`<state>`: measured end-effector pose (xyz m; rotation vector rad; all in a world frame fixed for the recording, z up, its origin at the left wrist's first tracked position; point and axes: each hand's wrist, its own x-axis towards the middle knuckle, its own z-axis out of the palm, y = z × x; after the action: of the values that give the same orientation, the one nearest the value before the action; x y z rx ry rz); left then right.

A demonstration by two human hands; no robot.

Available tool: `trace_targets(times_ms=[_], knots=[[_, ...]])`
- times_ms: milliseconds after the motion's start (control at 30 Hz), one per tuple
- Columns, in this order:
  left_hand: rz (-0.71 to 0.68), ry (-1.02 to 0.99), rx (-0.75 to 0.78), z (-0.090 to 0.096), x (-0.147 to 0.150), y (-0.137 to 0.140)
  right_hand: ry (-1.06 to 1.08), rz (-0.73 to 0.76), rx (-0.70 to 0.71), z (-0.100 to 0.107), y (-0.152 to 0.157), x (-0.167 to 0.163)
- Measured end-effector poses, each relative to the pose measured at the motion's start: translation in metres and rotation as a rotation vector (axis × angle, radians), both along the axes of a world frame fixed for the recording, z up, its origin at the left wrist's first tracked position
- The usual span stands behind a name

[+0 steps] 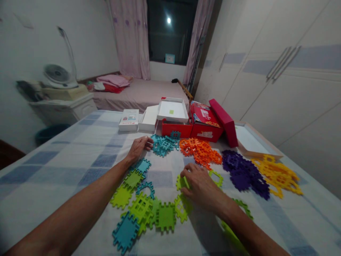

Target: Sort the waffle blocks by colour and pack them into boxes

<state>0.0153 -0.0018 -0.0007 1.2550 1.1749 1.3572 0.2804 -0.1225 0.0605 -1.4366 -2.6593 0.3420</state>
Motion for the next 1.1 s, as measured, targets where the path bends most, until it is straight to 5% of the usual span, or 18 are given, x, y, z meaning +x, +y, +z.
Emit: trace_targets(times_ms=[100, 300, 400, 833, 1100], knots=[[0.009, 0.012, 0.004, -0.001, 0.000, 0.000, 0.127, 0.116, -0.013, 0.007, -0.003, -0.030], [-0.002, 0.018, 0.001, -0.002, -0.002, 0.000, 0.218, 0.631, -0.071, 0.010, -0.030, -0.091], [-0.012, 0.026, 0.014, -0.004, -0.002, 0.002, 0.161, 0.708, -0.071, 0.001, -0.041, -0.098], [-0.011, -0.002, 0.013, -0.002, 0.000, 0.001, 0.254, 0.301, -0.253, 0.005, -0.029, -0.042], [-0.007, -0.003, 0.006, -0.003, 0.000, 0.002, 0.706, -0.064, -0.518, 0.013, 0.045, -0.043]])
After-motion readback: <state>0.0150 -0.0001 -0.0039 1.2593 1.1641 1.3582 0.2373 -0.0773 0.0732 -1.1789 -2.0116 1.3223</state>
